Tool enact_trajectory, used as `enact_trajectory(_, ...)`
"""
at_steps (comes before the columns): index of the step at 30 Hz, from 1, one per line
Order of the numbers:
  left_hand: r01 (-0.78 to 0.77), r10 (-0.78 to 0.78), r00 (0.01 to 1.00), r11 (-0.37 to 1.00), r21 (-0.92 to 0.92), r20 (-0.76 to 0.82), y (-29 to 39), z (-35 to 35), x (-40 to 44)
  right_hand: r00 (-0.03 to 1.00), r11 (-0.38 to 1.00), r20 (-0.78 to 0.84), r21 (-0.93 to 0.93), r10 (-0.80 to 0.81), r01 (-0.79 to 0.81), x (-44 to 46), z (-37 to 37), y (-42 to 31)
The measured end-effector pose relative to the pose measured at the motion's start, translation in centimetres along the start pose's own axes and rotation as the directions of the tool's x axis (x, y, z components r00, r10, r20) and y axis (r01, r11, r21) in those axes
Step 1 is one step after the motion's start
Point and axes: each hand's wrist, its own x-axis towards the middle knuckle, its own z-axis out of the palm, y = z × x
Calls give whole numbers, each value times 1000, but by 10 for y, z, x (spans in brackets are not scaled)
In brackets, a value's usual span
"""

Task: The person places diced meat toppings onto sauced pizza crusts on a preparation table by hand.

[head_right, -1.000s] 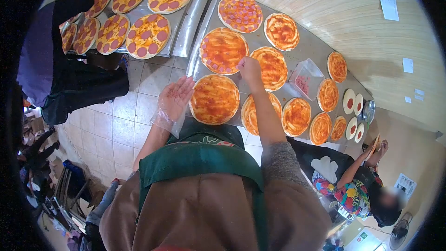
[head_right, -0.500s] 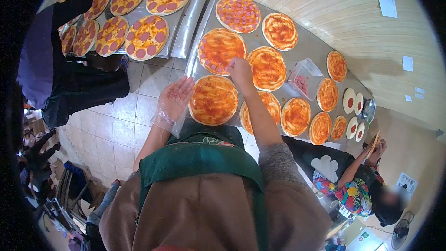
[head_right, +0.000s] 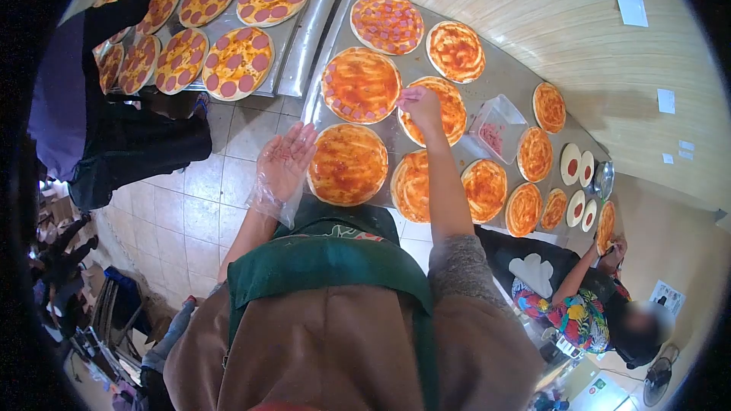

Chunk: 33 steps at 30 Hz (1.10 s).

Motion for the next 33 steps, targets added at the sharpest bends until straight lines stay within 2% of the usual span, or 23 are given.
enact_trajectory(3,2,-2,1000,1000,10,3,-1,1,0,999,957,52,-290,16,0,5,-2,-4)
enact_trajectory(6,2,-2,1000,1000,22,-8,-2,0,1,996,960,90,-280,29,-2,11,2,-1)
enact_trajectory(9,6,-5,1000,1000,15,-27,-2,2,0,999,925,33,-378,-19,30,13,3,-3)
enact_trajectory(12,5,-4,999,1000,9,-37,-3,-2,2,988,820,19,-555,-154,138,18,9,0)
enact_trajectory(15,7,-6,999,1000,22,-36,-4,-3,3,976,754,-23,-640,-214,150,16,21,-5)
enact_trajectory(18,16,-16,1000,1000,4,-27,-5,0,3,978,681,16,-715,-207,156,15,24,-10)
enact_trajectory(24,4,-4,1000,1000,4,-28,-4,-5,4,975,707,-17,-691,-220,147,12,17,-5)
enact_trajectory(27,-5,6,998,1000,14,-57,-4,-3,4,966,691,11,-697,-260,194,10,19,-3)
enact_trajectory(33,4,-3,999,1000,6,-52,-5,0,5,973,716,-18,-680,-231,157,9,37,-20)
